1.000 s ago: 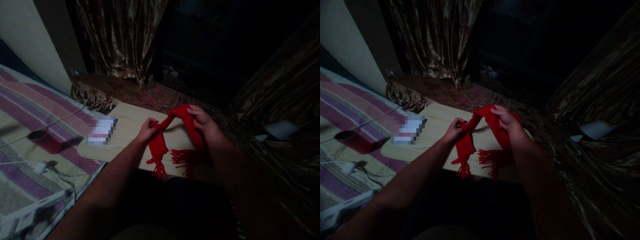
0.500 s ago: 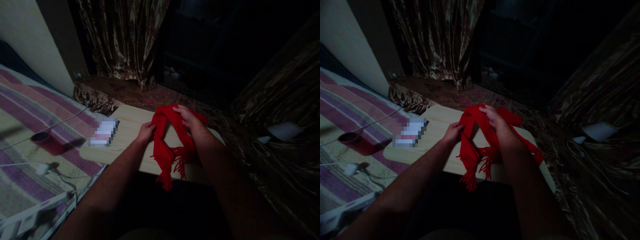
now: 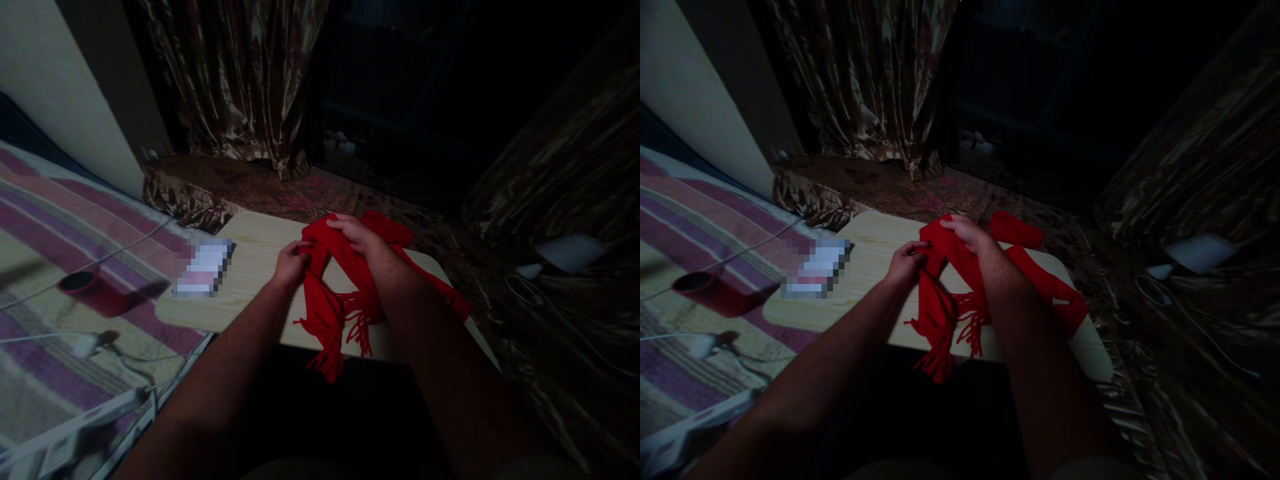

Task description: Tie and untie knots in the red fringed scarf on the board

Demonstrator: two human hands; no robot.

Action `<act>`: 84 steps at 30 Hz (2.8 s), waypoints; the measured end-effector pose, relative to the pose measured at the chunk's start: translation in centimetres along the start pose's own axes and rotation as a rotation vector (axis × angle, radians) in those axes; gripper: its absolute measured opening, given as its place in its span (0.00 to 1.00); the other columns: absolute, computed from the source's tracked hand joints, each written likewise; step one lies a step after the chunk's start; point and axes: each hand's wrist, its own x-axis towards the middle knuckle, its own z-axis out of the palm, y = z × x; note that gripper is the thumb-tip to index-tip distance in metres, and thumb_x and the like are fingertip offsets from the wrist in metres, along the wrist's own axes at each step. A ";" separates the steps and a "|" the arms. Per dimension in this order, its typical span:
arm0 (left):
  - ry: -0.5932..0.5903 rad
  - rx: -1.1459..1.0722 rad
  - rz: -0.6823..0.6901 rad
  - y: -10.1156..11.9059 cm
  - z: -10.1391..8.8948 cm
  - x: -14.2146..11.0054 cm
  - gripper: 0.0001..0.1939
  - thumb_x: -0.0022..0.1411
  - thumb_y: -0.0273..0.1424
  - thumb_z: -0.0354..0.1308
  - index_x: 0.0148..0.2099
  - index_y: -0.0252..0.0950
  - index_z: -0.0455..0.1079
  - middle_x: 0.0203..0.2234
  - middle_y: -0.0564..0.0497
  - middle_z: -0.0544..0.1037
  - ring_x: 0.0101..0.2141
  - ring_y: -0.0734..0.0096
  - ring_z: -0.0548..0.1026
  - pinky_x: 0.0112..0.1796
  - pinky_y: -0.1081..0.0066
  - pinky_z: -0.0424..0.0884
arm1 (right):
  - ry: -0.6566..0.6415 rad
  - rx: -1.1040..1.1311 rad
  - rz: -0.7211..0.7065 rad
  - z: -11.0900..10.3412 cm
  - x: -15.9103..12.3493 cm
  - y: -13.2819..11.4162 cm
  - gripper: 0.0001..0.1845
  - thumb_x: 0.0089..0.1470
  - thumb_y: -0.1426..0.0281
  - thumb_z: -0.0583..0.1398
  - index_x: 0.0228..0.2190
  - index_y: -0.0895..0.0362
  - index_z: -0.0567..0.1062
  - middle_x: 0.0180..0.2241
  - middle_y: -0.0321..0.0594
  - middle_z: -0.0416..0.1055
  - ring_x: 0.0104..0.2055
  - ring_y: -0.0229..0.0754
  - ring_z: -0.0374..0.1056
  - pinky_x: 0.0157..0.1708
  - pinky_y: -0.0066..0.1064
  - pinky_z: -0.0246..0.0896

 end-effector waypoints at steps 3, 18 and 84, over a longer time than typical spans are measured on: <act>0.037 -0.006 -0.041 -0.2 -0.3 0.4 0.21 0.42 0.28 0.60 0.42 0.35 0.74 0.31 0.50 0.80 0.25 0.72 0.74 0.28 0.72 0.70 | -0.003 -0.003 0.021 0.2 0.3 0.3 0.09 0.53 0.66 0.66 0.35 0.55 0.74 0.32 0.37 0.79 0.34 0.41 0.76 0.43 0.36 0.71; -0.071 0.056 -0.118 -0.8 -1.0 1.2 0.32 0.42 0.27 0.61 0.54 0.31 0.74 0.24 0.50 0.79 0.18 0.73 0.70 0.22 0.73 0.66 | 0.002 -1.193 0.110 4.0 -11.0 4.1 0.29 0.51 0.41 0.59 0.36 0.54 0.76 0.34 0.44 0.78 0.34 0.49 0.73 0.31 0.33 0.61; -0.215 1.605 0.191 -0.7 0.9 -0.9 0.43 0.64 0.55 0.41 0.74 0.37 0.50 0.71 0.38 0.47 0.70 0.44 0.46 0.62 0.37 0.46 | 0.572 -1.457 0.533 -15.3 -18.2 6.2 0.39 0.59 0.44 0.51 0.54 0.62 0.74 0.56 0.62 0.69 0.58 0.65 0.65 0.54 0.56 0.58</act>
